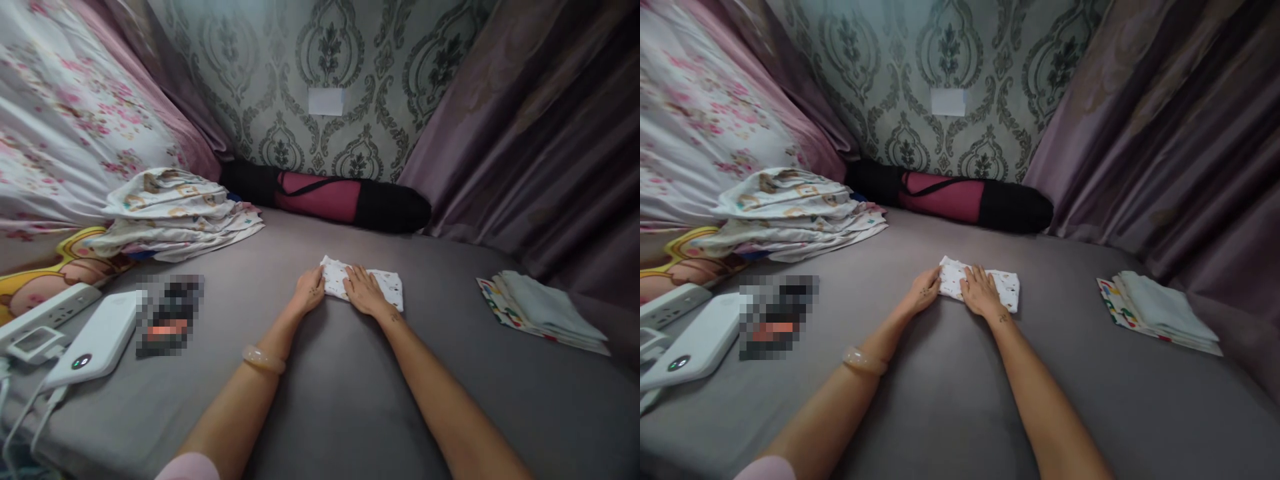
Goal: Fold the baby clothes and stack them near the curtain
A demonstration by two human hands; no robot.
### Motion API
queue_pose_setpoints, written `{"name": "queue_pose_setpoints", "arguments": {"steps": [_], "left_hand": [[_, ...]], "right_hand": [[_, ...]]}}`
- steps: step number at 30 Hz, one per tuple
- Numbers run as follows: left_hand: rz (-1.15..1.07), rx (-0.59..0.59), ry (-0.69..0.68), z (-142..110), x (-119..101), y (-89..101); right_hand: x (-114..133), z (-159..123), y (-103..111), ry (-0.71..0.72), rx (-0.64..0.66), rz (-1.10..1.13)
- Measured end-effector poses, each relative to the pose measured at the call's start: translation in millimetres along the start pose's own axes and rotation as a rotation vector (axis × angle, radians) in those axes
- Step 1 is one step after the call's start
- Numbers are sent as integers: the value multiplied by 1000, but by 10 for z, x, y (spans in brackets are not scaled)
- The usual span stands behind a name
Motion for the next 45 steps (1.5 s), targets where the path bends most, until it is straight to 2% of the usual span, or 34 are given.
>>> {"name": "queue_pose_setpoints", "arguments": {"steps": [4,8,11,16,22,28,34,38,41,43,45], "left_hand": [[-85,-21,17,4,49,24],[-125,-64,65,18,115,67],[-141,-114,139,20,197,139],[-184,-188,239,-4,313,283],[-224,-222,249,-6,353,326],[-223,-243,257,13,379,347],[-224,-264,260,4,382,388],[-206,-248,228,3,342,373],[-171,-249,171,7,279,371],[-133,-250,92,20,188,362],[-80,-227,-44,32,18,313]], "right_hand": [[66,98,60,-12,42,25],[320,196,149,51,-77,21],[454,216,83,60,-128,15],[477,228,-39,54,-103,4],[431,276,3,60,-13,22],[643,350,154,75,-118,35],[796,412,-101,65,-77,31],[772,434,-91,102,-63,91],[695,409,17,139,-63,217],[579,341,120,132,-108,264],[429,230,184,101,-148,245]]}}
Point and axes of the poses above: each hand's wrist, its own z-axis towards the middle knuckle, its own y-axis out of the back of the hand, x = y × z, the point moved 10 cm from there along z, towards the middle knuckle, and after that the axes turned 1 degree about y, right-handed, at the moved point
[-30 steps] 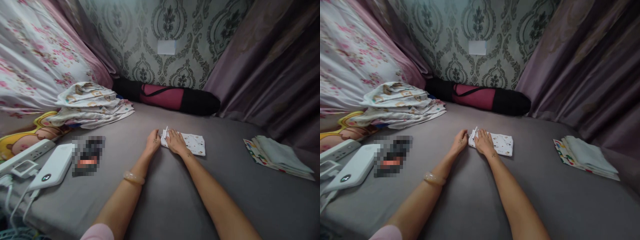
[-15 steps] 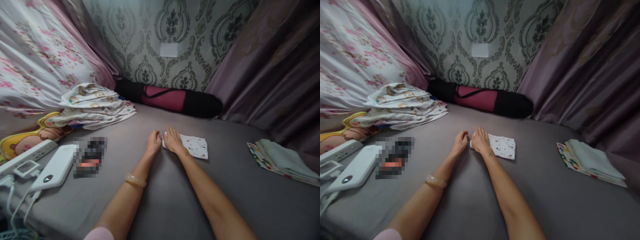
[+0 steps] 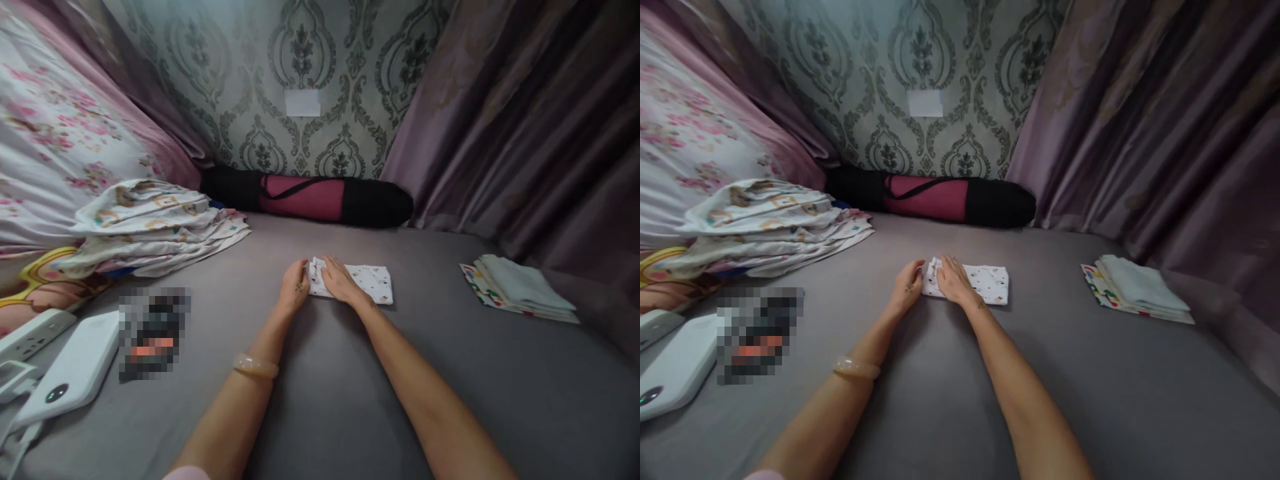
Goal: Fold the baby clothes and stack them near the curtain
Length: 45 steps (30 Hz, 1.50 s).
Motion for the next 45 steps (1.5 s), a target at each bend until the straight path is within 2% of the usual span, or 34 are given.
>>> {"name": "queue_pose_setpoints", "arguments": {"steps": [2,4,7,9,14,20,25,34,37,41,45], "left_hand": [[54,67,-149,-26,-195,-122],[133,175,-234,-79,-330,-290],[255,338,-206,-157,-342,-514],[313,380,-155,-184,-290,-575],[415,360,-110,-178,-216,-589],[493,428,-50,-177,-201,-603],[498,499,-22,-185,-222,-599],[482,551,-19,-144,-266,-564],[478,513,-38,-99,-333,-509],[525,437,-52,-43,-421,-449],[593,383,-75,13,-455,-427]], "right_hand": [[-124,-139,41,-31,4,-48],[-218,-266,20,-45,45,-84],[-255,-383,-37,-1,104,-115],[-259,-413,-48,30,114,-131],[-399,-448,24,-3,79,-192],[-667,-517,117,-116,65,-267],[-838,-531,140,-208,81,-293],[-1111,-643,245,-334,62,-225],[-1157,-650,274,-336,10,-196],[-1257,-664,387,-359,-137,-171],[-1472,-784,573,-483,-239,-140]]}}
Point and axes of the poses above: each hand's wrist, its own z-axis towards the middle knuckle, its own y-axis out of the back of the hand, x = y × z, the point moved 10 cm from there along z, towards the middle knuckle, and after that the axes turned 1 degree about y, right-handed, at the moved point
